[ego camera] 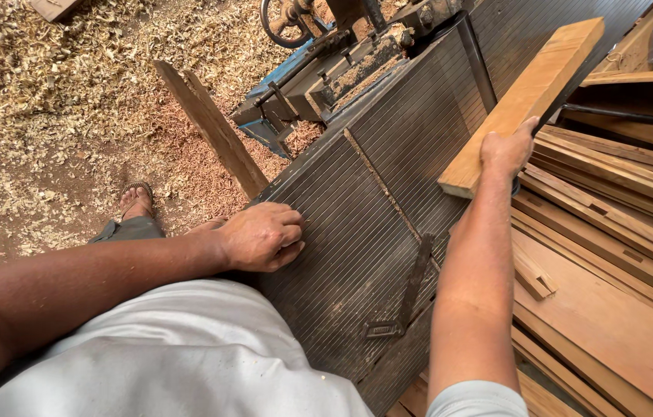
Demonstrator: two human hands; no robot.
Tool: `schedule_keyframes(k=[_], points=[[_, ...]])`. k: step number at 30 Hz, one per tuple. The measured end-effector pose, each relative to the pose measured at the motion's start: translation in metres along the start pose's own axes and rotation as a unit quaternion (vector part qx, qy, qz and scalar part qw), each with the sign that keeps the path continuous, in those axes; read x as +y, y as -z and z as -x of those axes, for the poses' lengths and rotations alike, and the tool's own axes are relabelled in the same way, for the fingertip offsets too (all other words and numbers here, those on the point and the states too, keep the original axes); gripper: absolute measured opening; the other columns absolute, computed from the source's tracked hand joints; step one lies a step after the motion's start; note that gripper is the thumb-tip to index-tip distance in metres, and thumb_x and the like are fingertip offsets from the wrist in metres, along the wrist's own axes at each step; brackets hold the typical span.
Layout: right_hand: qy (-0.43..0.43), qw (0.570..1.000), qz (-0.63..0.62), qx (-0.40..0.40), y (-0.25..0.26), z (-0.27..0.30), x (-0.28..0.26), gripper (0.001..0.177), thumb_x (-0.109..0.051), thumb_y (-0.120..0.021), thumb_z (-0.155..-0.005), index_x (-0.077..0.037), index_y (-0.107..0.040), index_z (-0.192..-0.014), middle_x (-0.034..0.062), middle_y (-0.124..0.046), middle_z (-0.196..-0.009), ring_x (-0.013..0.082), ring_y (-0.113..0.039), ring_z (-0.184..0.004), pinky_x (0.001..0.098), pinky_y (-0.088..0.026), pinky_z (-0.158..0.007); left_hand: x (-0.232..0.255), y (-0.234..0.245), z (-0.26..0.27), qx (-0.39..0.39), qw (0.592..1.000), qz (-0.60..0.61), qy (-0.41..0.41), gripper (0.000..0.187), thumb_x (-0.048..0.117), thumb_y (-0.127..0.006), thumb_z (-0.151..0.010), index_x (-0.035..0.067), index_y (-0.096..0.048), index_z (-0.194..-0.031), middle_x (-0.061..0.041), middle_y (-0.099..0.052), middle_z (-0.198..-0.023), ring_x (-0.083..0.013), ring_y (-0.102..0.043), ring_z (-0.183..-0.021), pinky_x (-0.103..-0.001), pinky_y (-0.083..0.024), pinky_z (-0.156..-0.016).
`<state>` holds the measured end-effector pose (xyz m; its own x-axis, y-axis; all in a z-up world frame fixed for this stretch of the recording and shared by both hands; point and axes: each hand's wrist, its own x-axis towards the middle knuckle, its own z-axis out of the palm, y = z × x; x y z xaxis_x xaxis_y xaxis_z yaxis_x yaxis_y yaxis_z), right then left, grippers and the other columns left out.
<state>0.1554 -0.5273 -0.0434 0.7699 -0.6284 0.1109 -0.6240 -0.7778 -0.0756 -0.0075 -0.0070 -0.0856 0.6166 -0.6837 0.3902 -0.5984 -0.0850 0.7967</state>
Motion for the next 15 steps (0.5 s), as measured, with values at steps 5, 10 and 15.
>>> schedule_keyframes(k=[5,10,15], points=[[-0.079,0.995,-0.056,-0.016,-0.010,-0.056,-0.001,0.093,0.009,-0.063,-0.084,-0.008,-0.016,-0.162,0.0199,-0.052,-0.137,0.0190,-0.067,-0.107,0.0292,-0.062,-0.086,-0.001,0.003,-0.002,-0.009,1.000,0.029,-0.003,0.018,0.017,-0.074,-0.086,0.007,-0.063,-0.075,-0.010,-0.064,-0.089,-0.0304,-0.064,-0.083,-0.043,-0.054,-0.074],[-0.062,0.998,-0.024,-0.011,-0.010,-0.093,-0.001,0.089,0.008,-0.062,-0.087,-0.004,-0.017,-0.163,0.0183,-0.059,-0.132,0.0173,-0.070,-0.103,0.0282,-0.061,-0.087,0.000,0.007,-0.004,0.006,0.999,0.054,-0.005,0.012,0.015,-0.074,-0.085,0.007,-0.065,-0.082,-0.008,-0.066,-0.094,-0.0293,-0.065,-0.085,-0.042,-0.053,-0.074],[0.018,0.999,0.040,0.027,-0.017,-0.138,0.013,0.085,0.000,-0.067,-0.089,0.003,-0.021,-0.161,0.0231,-0.063,-0.130,0.0279,-0.067,-0.113,0.0351,-0.055,-0.097,0.001,0.009,-0.006,-0.024,0.999,0.038,0.011,0.014,0.016,-0.075,-0.083,0.007,-0.064,-0.080,-0.008,-0.067,-0.094,-0.0298,-0.065,-0.084,-0.043,-0.053,-0.074]])
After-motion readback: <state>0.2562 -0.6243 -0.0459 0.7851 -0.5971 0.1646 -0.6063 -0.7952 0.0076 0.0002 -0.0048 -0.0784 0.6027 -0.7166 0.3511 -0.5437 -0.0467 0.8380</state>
